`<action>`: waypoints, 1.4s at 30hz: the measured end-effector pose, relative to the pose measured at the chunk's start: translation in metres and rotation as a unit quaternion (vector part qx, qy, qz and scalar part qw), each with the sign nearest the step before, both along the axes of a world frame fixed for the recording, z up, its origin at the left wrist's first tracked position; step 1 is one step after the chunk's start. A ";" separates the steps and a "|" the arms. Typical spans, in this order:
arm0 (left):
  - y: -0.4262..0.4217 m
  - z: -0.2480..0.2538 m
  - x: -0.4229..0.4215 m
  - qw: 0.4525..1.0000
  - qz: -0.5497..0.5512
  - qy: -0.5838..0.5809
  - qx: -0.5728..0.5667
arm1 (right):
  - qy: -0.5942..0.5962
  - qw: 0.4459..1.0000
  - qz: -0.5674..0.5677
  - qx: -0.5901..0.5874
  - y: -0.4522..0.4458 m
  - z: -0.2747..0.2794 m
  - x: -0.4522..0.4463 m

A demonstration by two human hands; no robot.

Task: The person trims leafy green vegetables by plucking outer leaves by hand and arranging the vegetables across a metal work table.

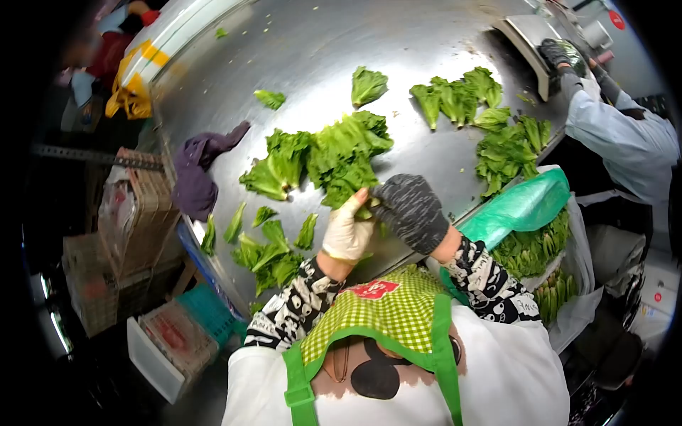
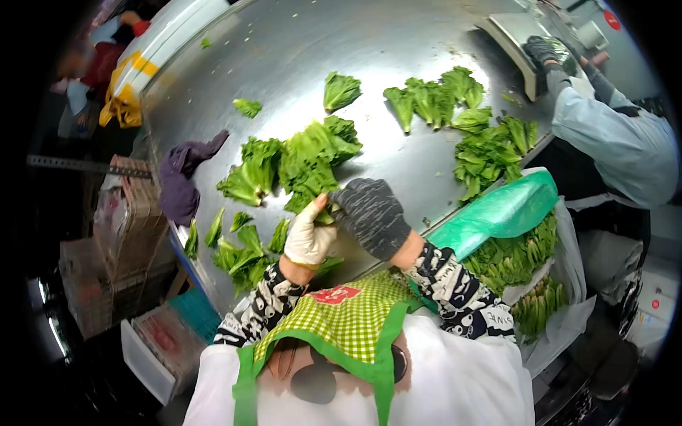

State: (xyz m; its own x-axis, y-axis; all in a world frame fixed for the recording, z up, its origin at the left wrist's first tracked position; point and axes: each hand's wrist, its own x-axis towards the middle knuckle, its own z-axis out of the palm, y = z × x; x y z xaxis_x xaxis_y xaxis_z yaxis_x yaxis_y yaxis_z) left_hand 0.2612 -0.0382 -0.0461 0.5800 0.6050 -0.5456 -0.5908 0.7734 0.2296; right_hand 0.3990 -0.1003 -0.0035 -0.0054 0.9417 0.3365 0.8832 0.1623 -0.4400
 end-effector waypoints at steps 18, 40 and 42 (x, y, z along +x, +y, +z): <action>0.019 0.016 0.023 0.986 -0.064 0.097 0.120 | 0.514 0.847 -0.056 -0.122 0.004 0.009 0.022; 0.021 0.012 0.037 0.943 -0.238 0.057 0.224 | 0.379 0.762 -0.525 -0.019 0.021 -0.050 0.386; 0.009 0.004 0.031 0.944 -0.256 0.065 0.197 | 0.220 0.814 -0.519 -0.141 0.018 -0.068 0.411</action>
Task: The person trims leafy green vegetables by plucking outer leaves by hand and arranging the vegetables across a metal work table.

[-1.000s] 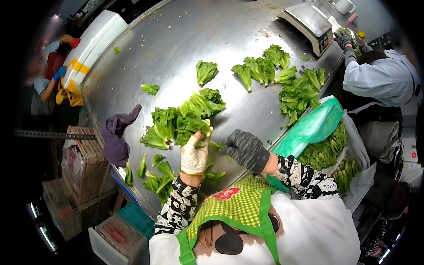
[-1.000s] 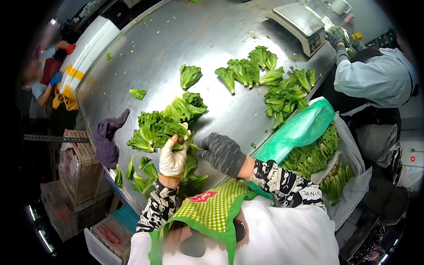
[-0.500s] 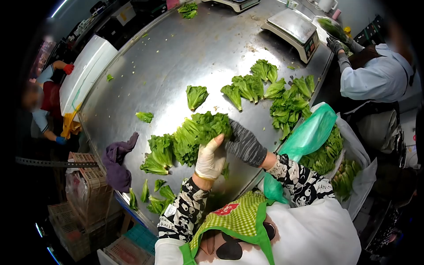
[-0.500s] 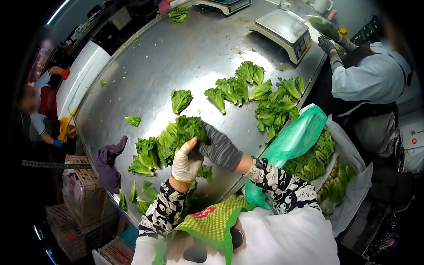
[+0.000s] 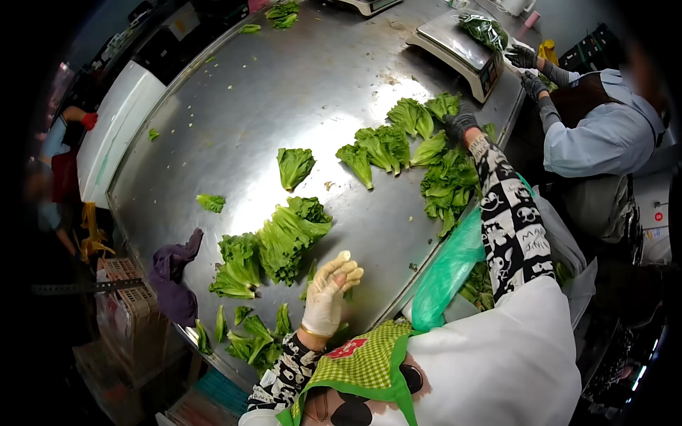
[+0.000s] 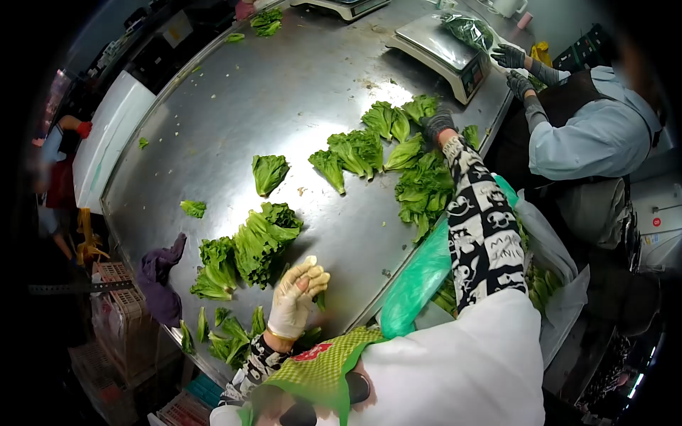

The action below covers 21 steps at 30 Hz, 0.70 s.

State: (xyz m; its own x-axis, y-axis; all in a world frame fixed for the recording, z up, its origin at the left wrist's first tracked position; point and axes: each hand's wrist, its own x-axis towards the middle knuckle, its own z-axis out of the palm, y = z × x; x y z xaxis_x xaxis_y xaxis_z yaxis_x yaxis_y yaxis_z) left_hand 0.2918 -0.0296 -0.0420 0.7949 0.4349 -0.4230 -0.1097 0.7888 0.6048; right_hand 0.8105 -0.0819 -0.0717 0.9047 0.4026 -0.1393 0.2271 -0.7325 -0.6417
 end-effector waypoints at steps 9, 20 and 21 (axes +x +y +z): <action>0.000 0.006 0.011 0.997 -0.038 0.056 0.038 | -0.093 0.972 0.212 0.026 0.063 -0.023 0.000; -0.010 0.014 -0.020 0.620 -0.216 0.176 0.733 | -0.120 0.967 0.163 0.152 0.009 -0.043 0.021; -0.011 0.017 -0.018 0.584 -0.239 0.187 0.753 | -0.110 0.962 0.176 0.176 0.006 -0.036 0.004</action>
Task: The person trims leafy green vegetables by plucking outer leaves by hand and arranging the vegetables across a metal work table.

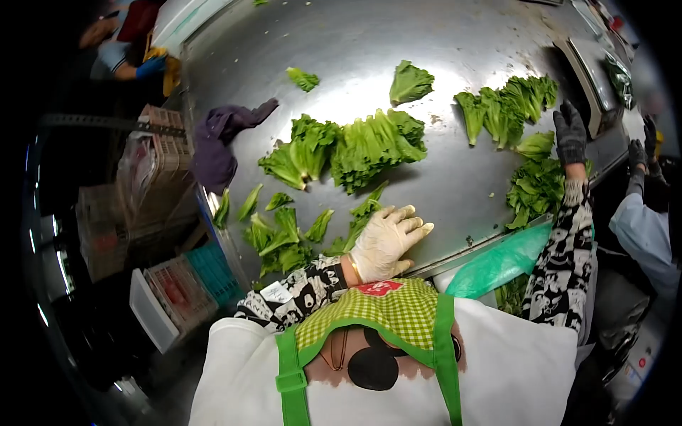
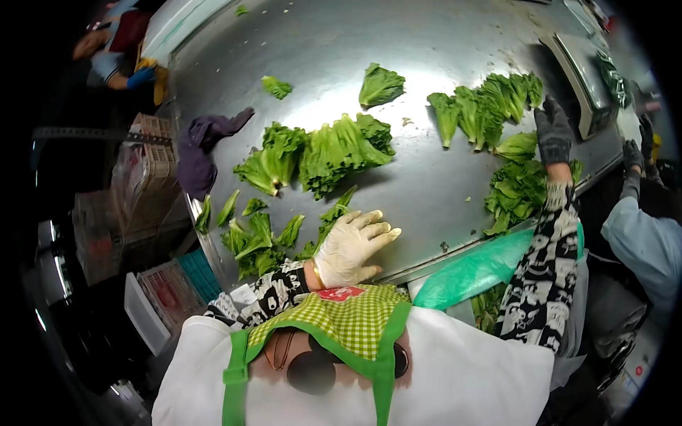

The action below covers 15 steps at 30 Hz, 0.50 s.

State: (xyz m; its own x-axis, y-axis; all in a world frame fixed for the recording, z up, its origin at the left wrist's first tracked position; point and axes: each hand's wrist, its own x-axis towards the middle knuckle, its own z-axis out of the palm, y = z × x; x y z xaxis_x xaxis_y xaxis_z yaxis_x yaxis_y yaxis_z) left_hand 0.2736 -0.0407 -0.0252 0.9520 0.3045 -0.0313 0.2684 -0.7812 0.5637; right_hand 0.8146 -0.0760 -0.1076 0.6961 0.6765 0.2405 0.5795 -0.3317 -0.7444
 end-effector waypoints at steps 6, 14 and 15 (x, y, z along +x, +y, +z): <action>0.002 -0.025 -0.037 0.992 -0.023 0.079 0.092 | 0.040 0.980 0.195 0.020 0.019 0.087 -0.211; 0.000 -0.020 -0.148 0.959 0.238 0.090 0.122 | 0.032 0.899 0.434 -0.045 0.043 0.110 -0.417; -0.002 -0.017 -0.156 0.947 0.278 0.099 0.127 | 0.013 0.897 0.441 -0.027 0.051 0.095 -0.442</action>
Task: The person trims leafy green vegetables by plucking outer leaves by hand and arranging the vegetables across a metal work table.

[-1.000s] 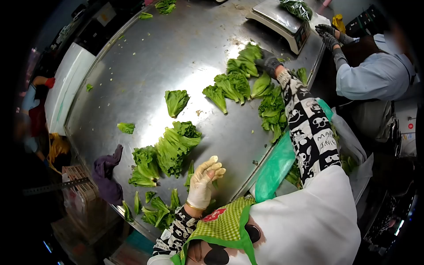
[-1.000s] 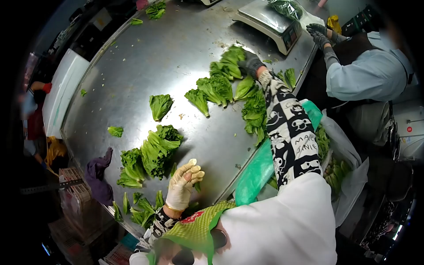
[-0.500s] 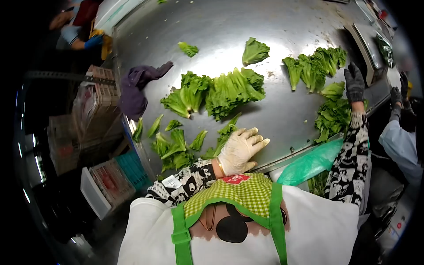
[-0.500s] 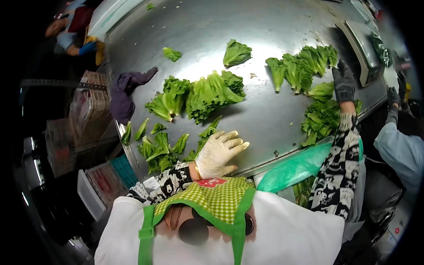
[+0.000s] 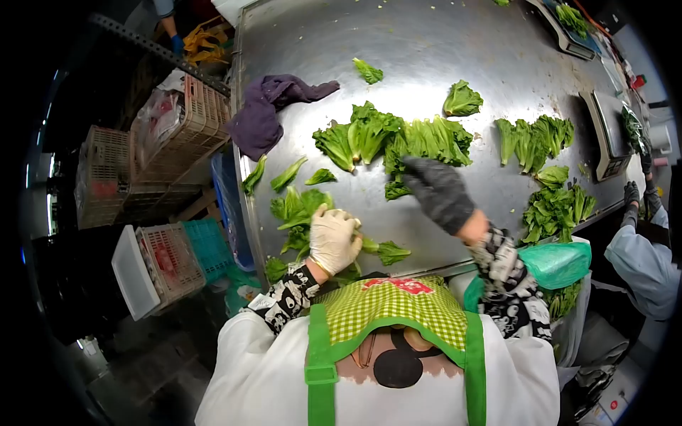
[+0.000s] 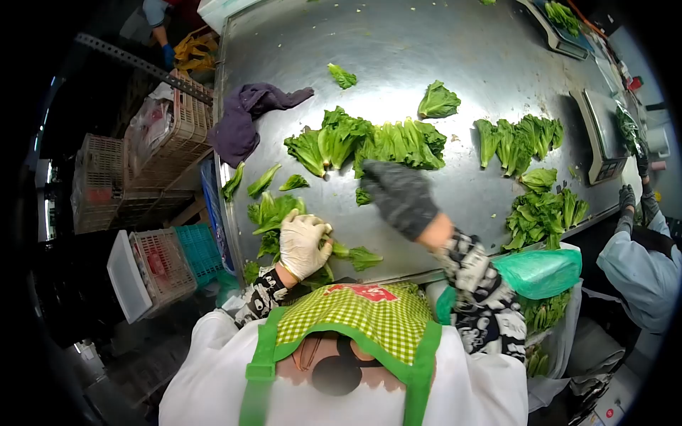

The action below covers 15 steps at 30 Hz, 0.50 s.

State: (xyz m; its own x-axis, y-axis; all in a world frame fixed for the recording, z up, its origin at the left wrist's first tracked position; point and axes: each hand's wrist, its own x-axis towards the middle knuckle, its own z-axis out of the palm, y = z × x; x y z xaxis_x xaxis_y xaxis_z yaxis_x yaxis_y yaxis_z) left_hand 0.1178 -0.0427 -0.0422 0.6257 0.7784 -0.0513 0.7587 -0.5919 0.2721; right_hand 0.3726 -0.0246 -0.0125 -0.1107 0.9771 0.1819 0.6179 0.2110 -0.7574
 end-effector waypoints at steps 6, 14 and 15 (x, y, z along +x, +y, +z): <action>0.005 0.006 -0.016 0.982 0.128 -0.139 0.024 | -0.193 0.979 -0.027 -0.064 0.049 -0.072 -0.107; 0.003 0.010 -0.016 0.857 0.198 -0.456 -0.137 | -0.043 0.985 -0.146 -0.085 0.054 -0.073 -0.121; 0.004 0.005 -0.015 0.794 0.256 -0.500 -0.232 | 0.056 0.983 -0.149 -0.092 0.047 -0.079 -0.115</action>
